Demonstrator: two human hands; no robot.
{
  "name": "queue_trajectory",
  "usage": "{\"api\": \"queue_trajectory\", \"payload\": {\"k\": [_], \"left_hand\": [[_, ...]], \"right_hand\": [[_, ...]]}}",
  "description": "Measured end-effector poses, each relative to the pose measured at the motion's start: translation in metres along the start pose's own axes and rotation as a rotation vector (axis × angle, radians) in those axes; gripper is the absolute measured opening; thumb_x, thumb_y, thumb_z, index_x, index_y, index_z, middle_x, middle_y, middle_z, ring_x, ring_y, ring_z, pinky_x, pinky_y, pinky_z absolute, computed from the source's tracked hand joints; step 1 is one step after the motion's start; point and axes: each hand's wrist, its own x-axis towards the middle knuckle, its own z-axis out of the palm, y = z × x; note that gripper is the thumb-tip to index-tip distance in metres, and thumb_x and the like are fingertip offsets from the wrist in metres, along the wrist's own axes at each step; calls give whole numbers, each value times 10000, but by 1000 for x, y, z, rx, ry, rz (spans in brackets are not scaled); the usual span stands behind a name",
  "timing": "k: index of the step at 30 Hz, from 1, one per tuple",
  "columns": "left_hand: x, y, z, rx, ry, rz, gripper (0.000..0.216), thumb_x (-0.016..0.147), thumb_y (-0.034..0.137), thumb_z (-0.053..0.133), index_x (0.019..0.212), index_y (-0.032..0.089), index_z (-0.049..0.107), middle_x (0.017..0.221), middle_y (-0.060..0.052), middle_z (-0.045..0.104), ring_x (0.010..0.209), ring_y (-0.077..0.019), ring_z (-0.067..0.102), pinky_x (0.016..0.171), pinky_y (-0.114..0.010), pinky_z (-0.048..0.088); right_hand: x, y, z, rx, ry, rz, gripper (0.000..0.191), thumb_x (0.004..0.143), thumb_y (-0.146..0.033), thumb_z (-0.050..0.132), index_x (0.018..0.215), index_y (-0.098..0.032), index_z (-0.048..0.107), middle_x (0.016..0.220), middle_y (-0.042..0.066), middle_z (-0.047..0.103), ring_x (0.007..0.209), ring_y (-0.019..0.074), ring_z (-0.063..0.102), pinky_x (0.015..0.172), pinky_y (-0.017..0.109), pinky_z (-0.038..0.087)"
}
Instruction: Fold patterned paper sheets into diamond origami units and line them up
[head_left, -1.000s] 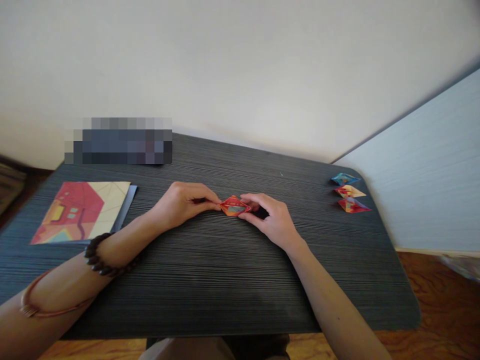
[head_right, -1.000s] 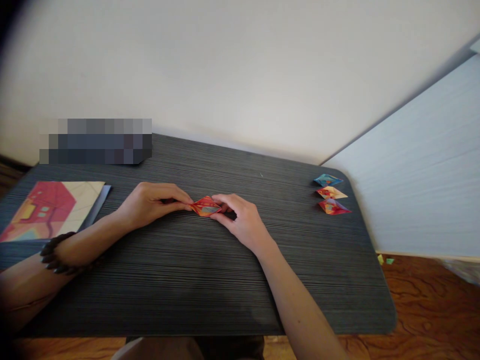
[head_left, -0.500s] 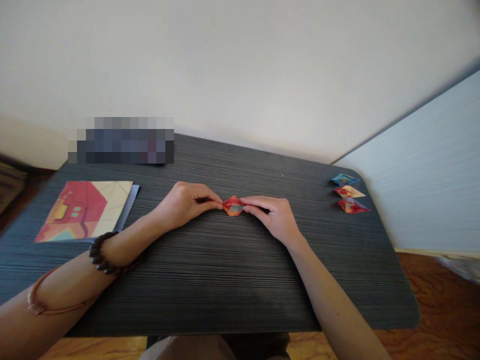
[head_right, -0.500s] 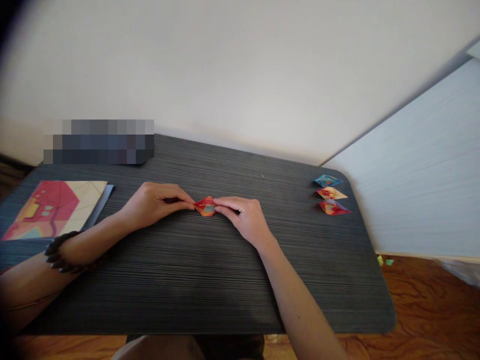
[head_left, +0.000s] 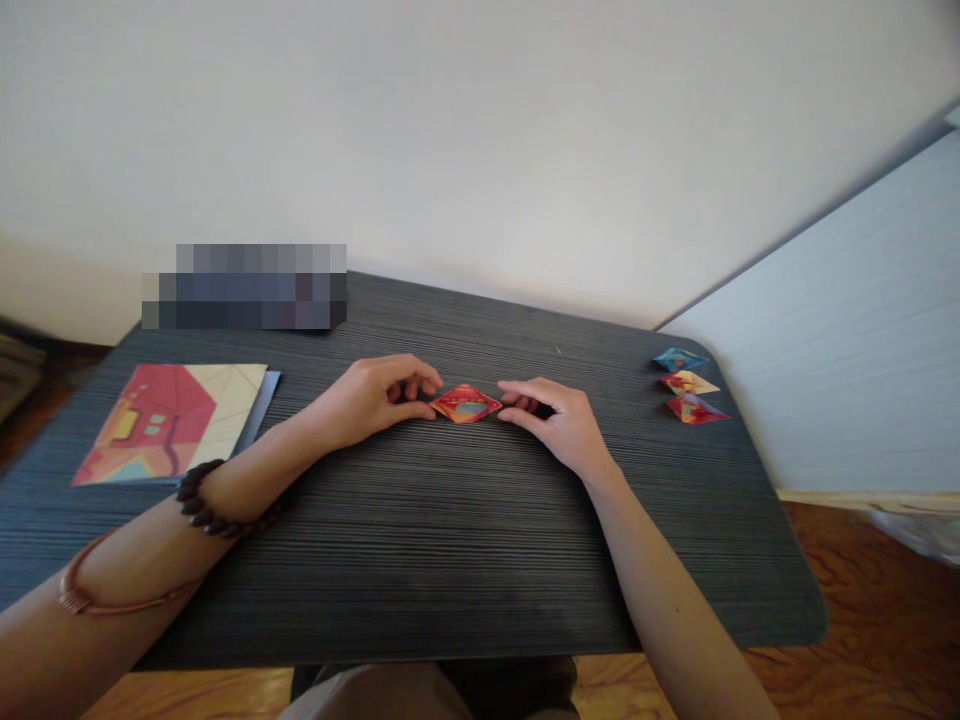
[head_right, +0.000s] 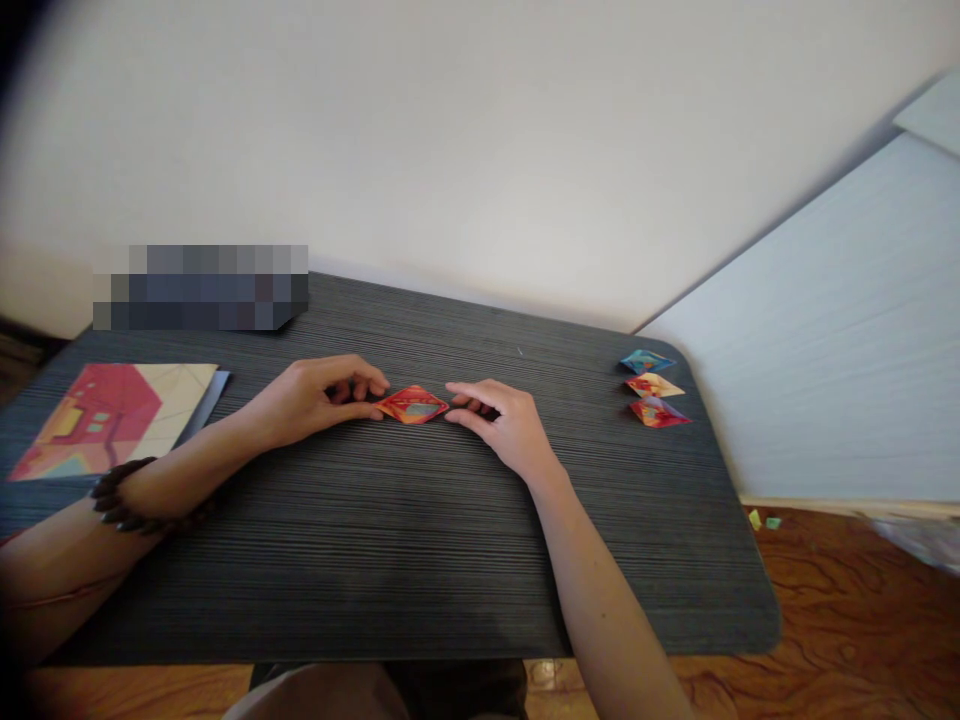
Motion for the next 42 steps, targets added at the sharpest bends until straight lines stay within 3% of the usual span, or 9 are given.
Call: {"api": "queue_trajectory", "payload": {"k": [8, 12, 15, 19, 26, 30, 34, 38, 42], "left_hand": [[1, -1, 0, -26, -60, 10, 244, 811, 432, 604, 916, 231, 695, 788, 19, 681, 590, -92, 511, 571, -207, 398], [1, 0, 0, -67, -70, -37, 263, 803, 446, 607, 934, 237, 697, 808, 20, 712, 603, -100, 553, 580, -209, 413], [1, 0, 0, -153, -75, -83, 340, 804, 478, 592, 984, 202, 674, 826, -12, 722, 665, -128, 606, 622, -228, 452], [-1, 1, 1, -303, -59, -77, 505, 948, 481, 292, 985, 122, 645, 804, -70, 710, 638, -132, 590, 632, -257, 469], [1, 6, 3, -106, -82, -54, 402, 935, 425, 369, 877, 170, 675, 748, -4, 699, 616, -110, 588, 625, -216, 460], [1, 5, 5, 3, -78, -38, 350, 920, 400, 412, 801, 203, 674, 833, 13, 710, 676, -112, 619, 652, -212, 456], [3, 9, 14, 107, -43, 32, 373, 912, 405, 412, 694, 207, 641, 853, 9, 713, 786, -144, 641, 734, -236, 454], [7, 20, 28, 224, -55, 80, 369, 909, 425, 397, 739, 222, 655, 717, 19, 685, 689, -141, 614, 658, -238, 425], [13, 28, 36, 282, -90, 11, 391, 909, 466, 365, 816, 243, 672, 727, 21, 683, 693, -147, 609, 627, -238, 403]], "right_hand": [[1, -6, 2, 24, -17, -33, 140, 830, -307, 631, 933, -277, 722, 930, 5, 724, 835, 151, 661, 781, 303, 511], [1, -8, 3, 75, 28, 67, 136, 821, -330, 634, 902, -276, 730, 908, 3, 733, 817, 163, 670, 775, 318, 509], [1, -10, 5, 272, 104, 236, 185, 795, -373, 649, 897, -239, 726, 724, 2, 718, 602, 131, 634, 609, 276, 503], [2, -13, 12, 713, 189, 444, 250, 748, -418, 679, 831, -183, 703, 691, 20, 695, 485, 90, 558, 384, 198, 392], [1, -12, 12, 837, 177, 477, 219, 710, -359, 723, 845, -187, 716, 783, 30, 716, 609, 110, 644, 405, 165, 464], [-17, 2, -19, 640, 220, 466, 279, 700, -354, 733, 919, -182, 719, 817, 47, 725, 689, 154, 686, 492, 216, 552], [-61, 17, -79, 354, 285, 484, 284, 727, -349, 712, 950, -174, 725, 859, 70, 729, 748, 180, 700, 627, 283, 600], [-112, 34, -138, 138, 433, 554, 334, 738, -370, 697, 999, -164, 718, 874, 96, 729, 733, 187, 703, 662, 308, 607], [-145, 53, -171, 53, 516, 583, 388, 710, -419, 713, 1004, -165, 713, 936, 84, 725, 782, 206, 706, 694, 336, 612]]}}
